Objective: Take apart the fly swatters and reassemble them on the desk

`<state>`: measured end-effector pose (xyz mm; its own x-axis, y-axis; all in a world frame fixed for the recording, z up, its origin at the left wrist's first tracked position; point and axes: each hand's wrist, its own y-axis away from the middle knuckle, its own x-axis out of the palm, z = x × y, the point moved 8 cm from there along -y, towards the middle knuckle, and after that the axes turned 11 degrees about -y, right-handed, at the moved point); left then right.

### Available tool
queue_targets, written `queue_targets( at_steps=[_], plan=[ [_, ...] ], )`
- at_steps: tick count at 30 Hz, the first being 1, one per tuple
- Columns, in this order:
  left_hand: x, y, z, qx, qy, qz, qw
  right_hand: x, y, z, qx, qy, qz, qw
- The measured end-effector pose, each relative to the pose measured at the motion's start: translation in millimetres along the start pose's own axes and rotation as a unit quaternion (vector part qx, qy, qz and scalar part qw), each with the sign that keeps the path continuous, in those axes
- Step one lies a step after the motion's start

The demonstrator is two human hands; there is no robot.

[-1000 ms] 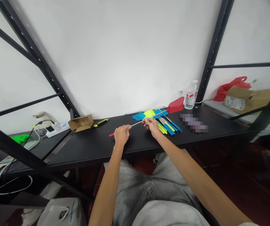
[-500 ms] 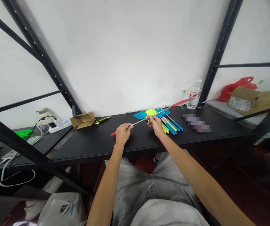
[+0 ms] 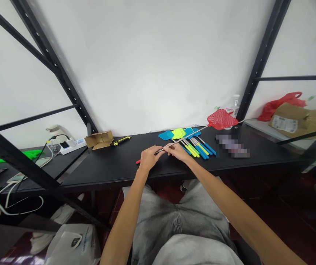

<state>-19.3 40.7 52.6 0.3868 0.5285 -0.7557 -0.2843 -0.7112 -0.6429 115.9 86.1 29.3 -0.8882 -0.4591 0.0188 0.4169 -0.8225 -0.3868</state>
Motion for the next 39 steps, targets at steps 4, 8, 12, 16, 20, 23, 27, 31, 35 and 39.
queue_targets(
  at_steps=[4, 8, 12, 16, 20, 23, 27, 31, 35, 39],
  plan=[
    [1.7, -0.4, 0.0, 0.0, -0.024, 0.001, 1.0, -2.3, -0.7, -2.7, 0.002, 0.002, -0.008, 1.0],
    [2.8, -2.0, -2.2, -0.003, -0.052, -0.008, 0.999, -11.5, -3.3, -9.4, -0.01, -0.006, -0.042, 0.999],
    [4.3, -4.0, -1.4, -0.022, -0.072, 0.001, 0.997, -16.8, -5.4, -15.1, -0.015, -0.019, -0.056, 0.998],
    [3.7, -4.4, 3.0, -0.031, -0.078, 0.004, 0.996, -22.1, -4.9, -16.3, -0.01, -0.03, -0.085, 0.996],
    [1.7, -3.6, 12.0, -0.048, -0.088, -0.005, 0.995, -28.3, -3.2, -16.3, 0.001, -0.054, -0.132, 0.99],
    [1.1, -4.0, 16.9, -0.052, -0.096, -0.011, 0.994, -31.0, -2.9, -16.1, 0.002, -0.068, -0.156, 0.985],
    [-1.7, -4.4, 26.9, -0.069, -0.118, -0.008, 0.99, -36.3, -2.7, -17.8, 0.001, -0.078, -0.179, 0.981],
    [-11.3, -0.7, 47.5, -0.103, -0.154, -0.008, 0.983, -42.9, -1.6, -20.8, 0.003, -0.086, -0.201, 0.976],
    [-24.9, 8.2, 77.1, -0.117, -0.186, -0.005, 0.975, -45.7, 0.2, -20.4, 0.002, -0.091, -0.214, 0.973],
    [-40.9, 22.1, 112.6, -0.132, -0.215, 0.012, 0.968, -45.2, 0.4, -19.1, -0.008, -0.088, -0.211, 0.973]
  ],
)
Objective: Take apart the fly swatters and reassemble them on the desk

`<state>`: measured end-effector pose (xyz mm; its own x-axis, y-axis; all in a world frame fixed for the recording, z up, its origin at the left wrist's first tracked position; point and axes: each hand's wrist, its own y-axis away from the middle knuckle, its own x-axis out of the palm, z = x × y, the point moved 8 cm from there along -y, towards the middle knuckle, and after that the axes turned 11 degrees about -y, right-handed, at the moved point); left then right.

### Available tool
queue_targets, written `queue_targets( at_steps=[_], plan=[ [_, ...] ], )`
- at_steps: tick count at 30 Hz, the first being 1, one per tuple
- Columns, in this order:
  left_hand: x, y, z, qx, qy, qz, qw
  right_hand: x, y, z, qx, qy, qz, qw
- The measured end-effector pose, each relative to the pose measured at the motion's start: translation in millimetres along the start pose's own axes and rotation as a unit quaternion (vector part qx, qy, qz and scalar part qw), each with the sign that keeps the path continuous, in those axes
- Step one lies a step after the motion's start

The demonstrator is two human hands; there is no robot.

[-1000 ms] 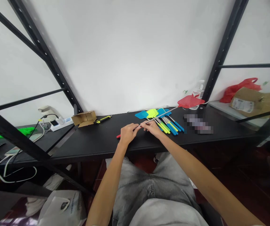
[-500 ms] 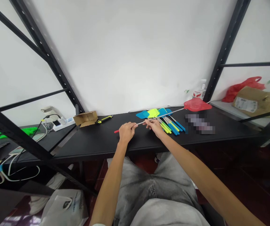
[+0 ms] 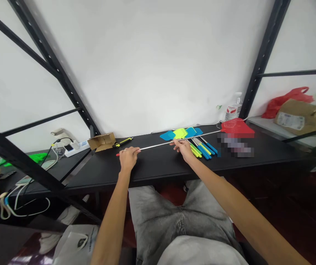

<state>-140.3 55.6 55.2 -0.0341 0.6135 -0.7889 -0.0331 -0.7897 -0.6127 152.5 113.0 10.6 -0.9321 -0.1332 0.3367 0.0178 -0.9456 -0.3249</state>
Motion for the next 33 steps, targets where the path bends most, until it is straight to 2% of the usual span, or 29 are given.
queue_targets(
  at_steps=[4, 11, 17, 23, 28, 33],
  plan=[
    [-2.9, 4.9, 32.8, -0.021, -0.023, 0.003, 1.0, -0.7, -1.4, -2.8, -0.003, 0.01, -0.003, 1.0],
    [-5.8, 10.4, 60.1, -0.023, -0.049, -0.001, 0.999, 0.2, -0.1, -0.5, 0.006, -0.018, -0.009, 1.0],
    [-14.0, 19.2, 90.4, -0.017, -0.076, -0.006, 0.997, 6.6, 0.4, -0.1, 0.004, 0.002, 0.015, 1.0],
    [-16.7, 23.9, 94.3, -0.004, -0.086, -0.012, 0.996, 5.2, 0.7, 0.1, 0.022, -0.036, 0.003, 0.999],
    [-16.6, 25.5, 95.3, -0.016, -0.074, -0.015, 0.997, -6.9, 0.6, 1.6, 0.035, -0.105, -0.051, 0.993],
    [-17.9, 26.8, 92.9, -0.017, -0.075, -0.018, 0.997, -11.7, 0.2, -0.6, 0.042, -0.154, -0.077, 0.984]
  ],
)
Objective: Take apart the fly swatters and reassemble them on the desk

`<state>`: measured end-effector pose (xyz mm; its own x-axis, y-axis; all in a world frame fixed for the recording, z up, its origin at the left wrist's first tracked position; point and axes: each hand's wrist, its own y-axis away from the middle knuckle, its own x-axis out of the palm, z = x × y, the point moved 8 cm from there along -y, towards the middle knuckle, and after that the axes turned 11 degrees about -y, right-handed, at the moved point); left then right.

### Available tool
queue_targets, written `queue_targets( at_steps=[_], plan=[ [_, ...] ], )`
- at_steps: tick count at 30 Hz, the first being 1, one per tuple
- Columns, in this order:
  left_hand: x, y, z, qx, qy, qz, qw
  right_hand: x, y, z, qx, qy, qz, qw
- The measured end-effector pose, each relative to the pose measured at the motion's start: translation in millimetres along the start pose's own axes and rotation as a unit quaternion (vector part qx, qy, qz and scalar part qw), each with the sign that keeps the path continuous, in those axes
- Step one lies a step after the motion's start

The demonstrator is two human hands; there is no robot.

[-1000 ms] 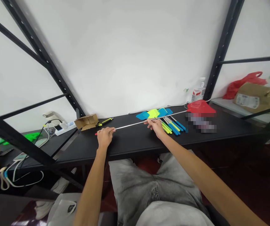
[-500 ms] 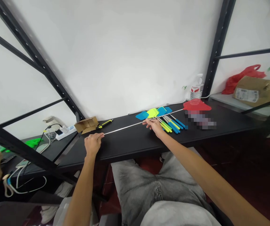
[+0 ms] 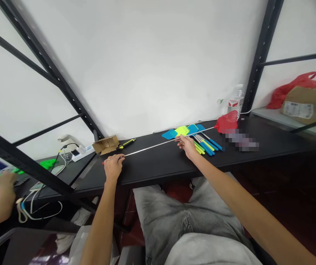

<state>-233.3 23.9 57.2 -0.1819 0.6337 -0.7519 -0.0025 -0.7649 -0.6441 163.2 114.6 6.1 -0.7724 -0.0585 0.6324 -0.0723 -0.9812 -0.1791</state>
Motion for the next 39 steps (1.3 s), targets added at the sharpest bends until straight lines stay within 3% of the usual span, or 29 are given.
queue_targets(
  at_steps=[8, 16, 29, 39],
  plan=[
    [1.3, 1.4, 4.4, -0.04, -0.021, 0.017, 0.999, -9.3, -1.9, 1.4, -0.009, -0.07, -0.048, 0.996],
    [2.0, 2.8, -0.5, -0.016, -0.006, 0.013, 1.0, -11.6, -2.7, 1.2, -0.016, -0.063, -0.051, 0.997],
    [-1.4, 5.1, -25.2, 0.081, 0.087, 0.001, 0.993, 7.3, -2.8, -9.3, -0.018, 0.092, 0.073, 0.993],
    [-4.7, 9.0, -47.1, 0.071, 0.06, 0.017, 0.996, -5.1, -10.2, -9.6, -0.02, 0.038, 0.015, 0.999]
  ],
)
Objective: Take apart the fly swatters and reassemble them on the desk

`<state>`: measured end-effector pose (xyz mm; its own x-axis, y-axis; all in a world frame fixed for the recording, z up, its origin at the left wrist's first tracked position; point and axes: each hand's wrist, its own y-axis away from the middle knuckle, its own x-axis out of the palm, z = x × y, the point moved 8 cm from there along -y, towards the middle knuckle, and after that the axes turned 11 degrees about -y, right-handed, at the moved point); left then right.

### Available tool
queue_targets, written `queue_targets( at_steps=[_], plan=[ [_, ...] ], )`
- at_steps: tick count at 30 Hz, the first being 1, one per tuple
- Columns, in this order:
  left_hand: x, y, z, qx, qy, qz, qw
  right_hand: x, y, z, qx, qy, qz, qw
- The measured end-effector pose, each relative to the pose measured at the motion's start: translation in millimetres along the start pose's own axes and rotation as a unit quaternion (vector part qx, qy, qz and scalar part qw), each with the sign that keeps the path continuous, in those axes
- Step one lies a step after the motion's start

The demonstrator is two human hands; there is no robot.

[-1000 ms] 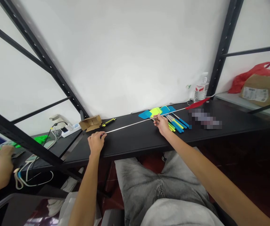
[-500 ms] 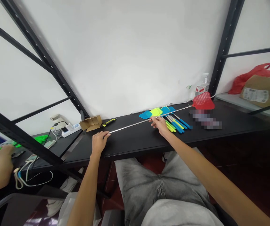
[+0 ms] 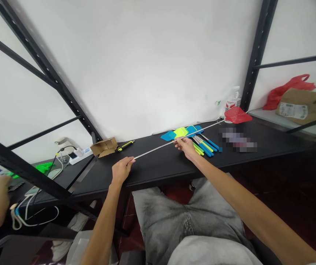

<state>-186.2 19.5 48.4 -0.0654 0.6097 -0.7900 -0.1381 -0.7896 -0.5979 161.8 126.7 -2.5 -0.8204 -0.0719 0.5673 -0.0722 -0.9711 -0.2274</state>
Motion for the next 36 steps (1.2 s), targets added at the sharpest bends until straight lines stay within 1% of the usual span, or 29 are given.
queue_targets(
  at_steps=[3, 5, 7, 10, 14, 16, 19, 22, 25, 29, 31, 33, 36],
  plan=[
    [2.8, -2.3, -14.4, 0.003, 0.011, 0.022, 1.0, 6.0, 2.2, 0.7, 0.0, 0.02, 0.025, 0.999],
    [6.0, -7.0, -36.6, 0.024, 0.031, 0.04, 0.998, 12.5, 4.7, 1.1, -0.001, 0.042, 0.055, 0.998],
    [8.4, -14.9, -64.4, 0.046, 0.05, 0.054, 0.996, 16.1, 6.8, 2.3, -0.004, 0.054, 0.072, 0.996],
    [8.2, -29.7, -95.7, 0.036, 0.048, 0.063, 0.996, 14.6, 7.3, 4.2, -0.001, 0.039, 0.068, 0.997],
    [1.5, -43.3, -117.1, 0.029, 0.043, 0.068, 0.996, 7.8, 5.8, 4.3, 0.01, 0.004, 0.036, 0.999],
    [-0.9, -46.9, -128.4, 0.034, 0.047, 0.074, 0.996, 11.9, 6.5, 2.9, 0.009, 0.024, 0.059, 0.998],
    [-0.2, -51.7, -155.3, 0.045, 0.067, 0.08, 0.994, 21.4, 9.8, 0.8, 0.003, 0.064, 0.111, 0.992],
    [2.1, -55.9, -178.6, 0.031, 0.095, 0.068, 0.993, 21.4, 11.7, 2.1, -0.003, 0.052, 0.104, 0.993],
    [6.7, -55.4, -183.1, 0.009, 0.116, 0.069, 0.991, 23.1, 13.7, 3.9, 0.002, 0.058, 0.107, 0.993],
    [9.4, -49.6, -167.4, 0.008, 0.127, 0.069, 0.99, 28.2, 17.3, 7.4, 0.017, 0.069, 0.128, 0.989],
    [9.2, -46.7, -157.1, 0.008, 0.121, 0.067, 0.99, 24.1, 16.6, 9.5, 0.026, 0.031, 0.102, 0.994],
    [9.0, -44.6, -147.6, 0.0, 0.111, 0.065, 0.992, 15.9, 14.3, 11.1, 0.028, -0.014, 0.056, 0.998],
    [8.7, -42.3, -138.7, -0.016, 0.103, 0.065, 0.992, 6.0, 10.4, 11.4, 0.013, -0.022, 0.008, 1.0]
  ],
)
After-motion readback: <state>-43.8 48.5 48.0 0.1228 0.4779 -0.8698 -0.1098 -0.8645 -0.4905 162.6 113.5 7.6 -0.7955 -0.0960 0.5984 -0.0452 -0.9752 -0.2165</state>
